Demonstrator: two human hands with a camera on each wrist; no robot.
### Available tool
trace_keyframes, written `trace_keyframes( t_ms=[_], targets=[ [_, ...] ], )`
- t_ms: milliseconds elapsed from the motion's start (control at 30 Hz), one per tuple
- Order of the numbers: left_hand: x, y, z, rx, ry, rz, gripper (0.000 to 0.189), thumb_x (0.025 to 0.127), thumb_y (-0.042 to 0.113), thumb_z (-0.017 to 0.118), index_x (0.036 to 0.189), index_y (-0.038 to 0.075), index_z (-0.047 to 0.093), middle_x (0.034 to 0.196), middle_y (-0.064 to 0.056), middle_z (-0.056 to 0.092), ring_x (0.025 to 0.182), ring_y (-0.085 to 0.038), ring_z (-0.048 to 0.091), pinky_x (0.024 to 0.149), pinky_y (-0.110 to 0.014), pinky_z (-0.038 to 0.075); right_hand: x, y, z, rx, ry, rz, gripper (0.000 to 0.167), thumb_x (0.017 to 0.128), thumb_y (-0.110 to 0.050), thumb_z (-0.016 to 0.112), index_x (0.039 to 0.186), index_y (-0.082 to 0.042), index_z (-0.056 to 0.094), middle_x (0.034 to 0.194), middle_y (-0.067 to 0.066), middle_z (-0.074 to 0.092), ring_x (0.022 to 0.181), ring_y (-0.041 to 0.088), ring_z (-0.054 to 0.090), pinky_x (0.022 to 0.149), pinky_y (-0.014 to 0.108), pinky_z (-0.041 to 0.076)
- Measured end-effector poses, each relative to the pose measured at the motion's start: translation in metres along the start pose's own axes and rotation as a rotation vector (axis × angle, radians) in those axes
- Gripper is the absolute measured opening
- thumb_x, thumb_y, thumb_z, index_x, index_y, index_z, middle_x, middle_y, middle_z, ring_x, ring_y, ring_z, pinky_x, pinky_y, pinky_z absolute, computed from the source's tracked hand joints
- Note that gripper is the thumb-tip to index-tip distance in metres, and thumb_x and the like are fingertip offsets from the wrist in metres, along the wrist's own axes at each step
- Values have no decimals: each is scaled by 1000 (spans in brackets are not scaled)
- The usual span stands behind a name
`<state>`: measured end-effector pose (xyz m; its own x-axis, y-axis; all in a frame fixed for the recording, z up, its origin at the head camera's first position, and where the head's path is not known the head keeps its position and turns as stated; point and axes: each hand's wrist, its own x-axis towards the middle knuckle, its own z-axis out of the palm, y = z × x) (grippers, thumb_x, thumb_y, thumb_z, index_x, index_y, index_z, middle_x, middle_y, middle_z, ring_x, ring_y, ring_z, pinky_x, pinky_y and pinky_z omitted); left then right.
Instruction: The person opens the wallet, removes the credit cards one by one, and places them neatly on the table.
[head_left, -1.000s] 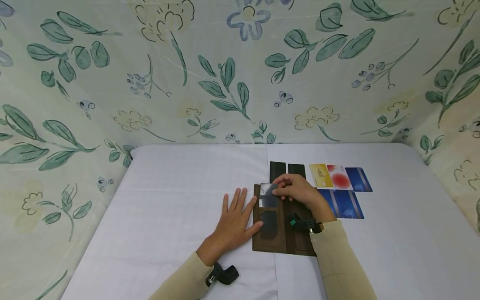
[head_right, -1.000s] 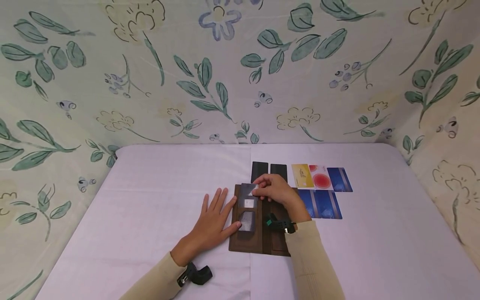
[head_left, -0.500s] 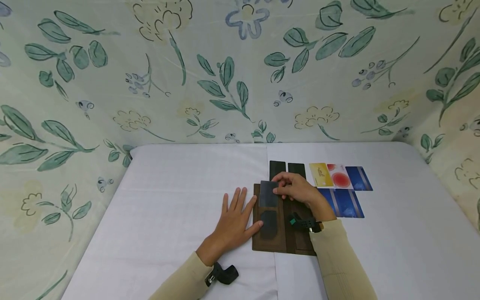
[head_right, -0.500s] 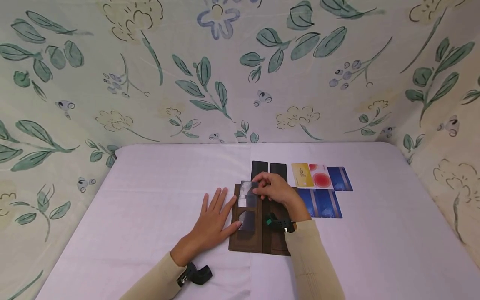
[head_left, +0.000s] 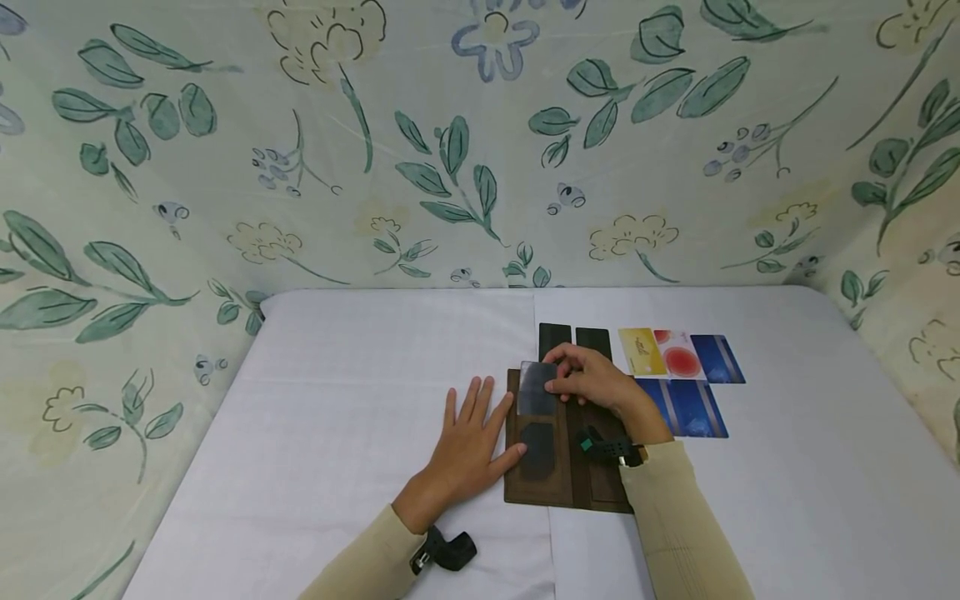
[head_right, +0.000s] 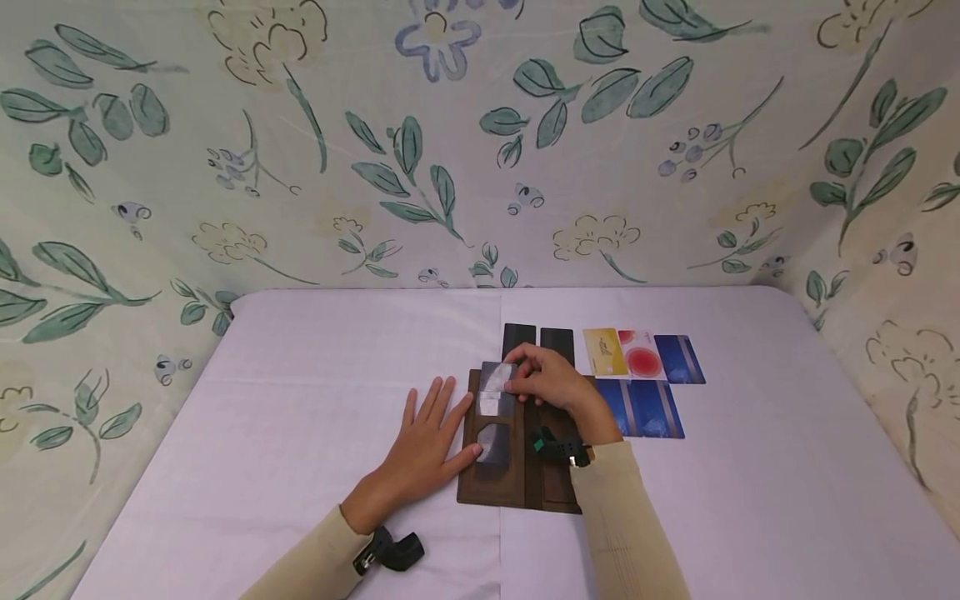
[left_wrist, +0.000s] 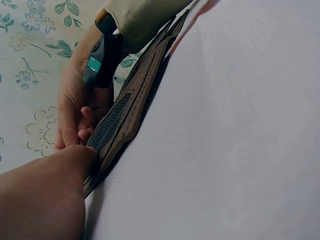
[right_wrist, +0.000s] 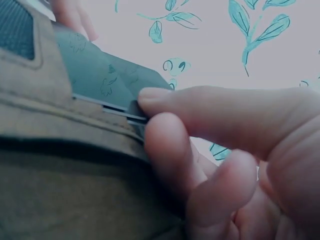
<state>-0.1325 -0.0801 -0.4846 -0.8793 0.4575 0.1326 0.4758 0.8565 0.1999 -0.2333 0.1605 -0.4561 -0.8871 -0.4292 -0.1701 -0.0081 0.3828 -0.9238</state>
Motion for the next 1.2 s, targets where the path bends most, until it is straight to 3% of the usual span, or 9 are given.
trace_keyframes(
  t_ms=[300,533,867,1200],
  targets=[
    [1,0,1,18,-9,-7,77,96,62,37,154,14,24,160,-17,14,147,-34,5,111,-62,6,1,1,-1,-28,-10,-9,35,87,-10,72,118,-6,57,81,12,55,62,22,61,47,26,45],
    [1,0,1,15,-14,-4,76,96,62,37,154,14,25,160,-17,13,147,-34,5,111,-63,5,0,-2,1,-36,46,4,35,90,-10,68,121,-9,54,82,11,56,63,23,63,46,27,45],
    [0,0,1,18,-13,-1,76,96,62,37,154,14,26,160,-17,13,147,-34,6,111,-63,6,-2,-1,1,-22,58,71,47,84,-15,75,123,4,54,89,11,57,65,19,63,50,27,47],
    [0,0,1,12,-17,-4,76,96,62,37,154,14,25,160,-17,12,147,-34,5,111,-62,6,-1,-1,0,-9,32,-11,31,86,-8,72,114,-4,58,84,11,56,64,23,63,47,27,45]
  ],
)
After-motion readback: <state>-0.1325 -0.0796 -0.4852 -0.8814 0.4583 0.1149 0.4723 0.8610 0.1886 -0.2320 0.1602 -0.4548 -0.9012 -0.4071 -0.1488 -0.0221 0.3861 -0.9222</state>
